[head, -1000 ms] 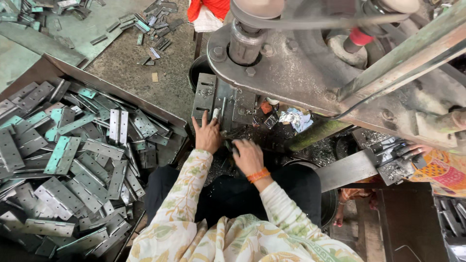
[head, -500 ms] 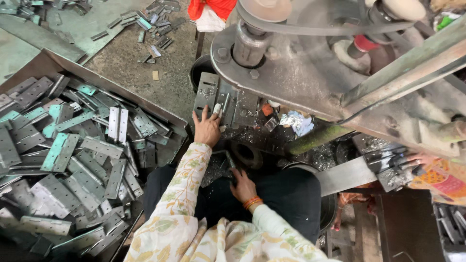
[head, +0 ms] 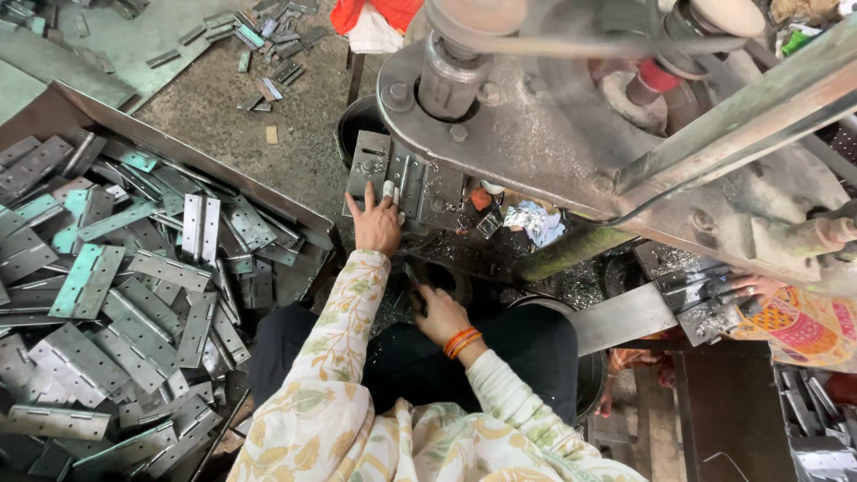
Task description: The person sits on the floor and repeatedly places small metal brackets into a press machine. They use a foot pedal to activate the press, then remove the processed brackets and place them into a nearby metal bin.
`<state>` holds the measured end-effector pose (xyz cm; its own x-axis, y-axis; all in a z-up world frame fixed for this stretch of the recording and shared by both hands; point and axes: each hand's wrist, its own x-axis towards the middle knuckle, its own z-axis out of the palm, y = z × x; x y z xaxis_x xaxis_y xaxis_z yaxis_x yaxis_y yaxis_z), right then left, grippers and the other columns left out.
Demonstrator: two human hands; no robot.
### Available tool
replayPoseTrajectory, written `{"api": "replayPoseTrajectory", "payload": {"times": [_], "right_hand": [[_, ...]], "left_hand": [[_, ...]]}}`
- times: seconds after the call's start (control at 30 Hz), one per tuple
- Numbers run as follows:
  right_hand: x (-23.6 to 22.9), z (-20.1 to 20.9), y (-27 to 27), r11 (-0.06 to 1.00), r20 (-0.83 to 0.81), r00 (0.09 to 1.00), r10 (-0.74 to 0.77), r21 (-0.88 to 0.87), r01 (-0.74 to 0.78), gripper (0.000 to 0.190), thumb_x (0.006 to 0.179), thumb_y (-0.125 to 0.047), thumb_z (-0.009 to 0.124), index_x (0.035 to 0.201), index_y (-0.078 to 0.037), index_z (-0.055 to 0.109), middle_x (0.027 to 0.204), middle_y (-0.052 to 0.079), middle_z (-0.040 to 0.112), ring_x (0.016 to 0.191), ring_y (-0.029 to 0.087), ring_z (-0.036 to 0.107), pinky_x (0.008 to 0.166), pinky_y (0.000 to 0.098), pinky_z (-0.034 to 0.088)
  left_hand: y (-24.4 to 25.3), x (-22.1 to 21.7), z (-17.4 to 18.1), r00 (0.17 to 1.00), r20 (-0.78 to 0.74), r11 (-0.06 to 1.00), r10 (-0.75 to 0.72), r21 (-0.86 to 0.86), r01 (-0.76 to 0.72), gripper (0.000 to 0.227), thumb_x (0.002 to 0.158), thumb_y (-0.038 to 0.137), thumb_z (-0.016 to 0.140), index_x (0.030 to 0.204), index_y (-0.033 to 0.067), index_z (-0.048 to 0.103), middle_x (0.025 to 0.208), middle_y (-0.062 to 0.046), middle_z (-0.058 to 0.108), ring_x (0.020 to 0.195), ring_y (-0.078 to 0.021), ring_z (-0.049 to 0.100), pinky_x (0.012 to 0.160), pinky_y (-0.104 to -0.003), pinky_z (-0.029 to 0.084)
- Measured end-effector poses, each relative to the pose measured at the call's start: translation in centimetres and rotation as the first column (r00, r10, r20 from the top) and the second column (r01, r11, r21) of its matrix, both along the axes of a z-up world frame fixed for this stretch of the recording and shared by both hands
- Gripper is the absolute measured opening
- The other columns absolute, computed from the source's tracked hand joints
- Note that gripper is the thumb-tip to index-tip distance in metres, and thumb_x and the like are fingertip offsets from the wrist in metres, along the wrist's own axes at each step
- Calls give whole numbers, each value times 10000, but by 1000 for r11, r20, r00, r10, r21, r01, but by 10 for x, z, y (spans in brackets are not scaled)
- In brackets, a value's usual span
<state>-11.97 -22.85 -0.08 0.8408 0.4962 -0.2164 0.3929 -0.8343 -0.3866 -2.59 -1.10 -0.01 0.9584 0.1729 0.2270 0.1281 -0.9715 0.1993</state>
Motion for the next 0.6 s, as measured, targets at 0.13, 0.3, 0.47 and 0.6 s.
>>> {"api": "replayPoseTrajectory", "payload": {"times": [0.13, 0.3, 0.47, 0.6], "right_hand": [[-38, -41, -11, 990, 34, 996, -76, 121, 72, 634, 792, -245, 749, 1386, -231, 529, 1264, 211, 597, 988, 456, 667, 829, 528, 563], [-51, -64, -13, 967, 59, 995, -79, 246, 62, 513, 854, -242, 715, 1341, -242, 554, 1350, 180, 599, 1017, 462, 669, 811, 532, 568], [-23, -25, -10, 995, -46, 998, -49, 87, 53, 643, 798, -249, 760, 1392, -198, 518, 1237, 203, 605, 1055, 447, 651, 879, 519, 551], [0, 3, -2, 998, -67, 998, -8, 56, 12, 626, 823, -253, 749, 1408, -174, 539, 1215, 193, 651, 1074, 428, 663, 920, 500, 554]], "left_hand": [[2, 4, -7, 999, 44, 1000, -5, -20, 6, 403, 950, 204, 513, 1303, 110, 684, 1330, -21, 639, 1501, -380, 297, 1142, -783, 79], [2, -4, -8, 998, 62, 998, -1, 62, -3, 369, 925, 175, 531, 1250, 125, 697, 1367, -15, 632, 1497, -371, 299, 1147, -767, 78], [-3, 4, -4, 997, 71, 1000, 13, 18, -14, 403, 953, 206, 540, 1320, 111, 677, 1378, -17, 621, 1509, -379, 286, 1160, -771, 72], [-5, 20, -11, 999, -43, 998, 9, -60, -12, 397, 970, 181, 536, 1339, 129, 673, 1418, -9, 604, 1547, -368, 257, 1177, -769, 68]]}}
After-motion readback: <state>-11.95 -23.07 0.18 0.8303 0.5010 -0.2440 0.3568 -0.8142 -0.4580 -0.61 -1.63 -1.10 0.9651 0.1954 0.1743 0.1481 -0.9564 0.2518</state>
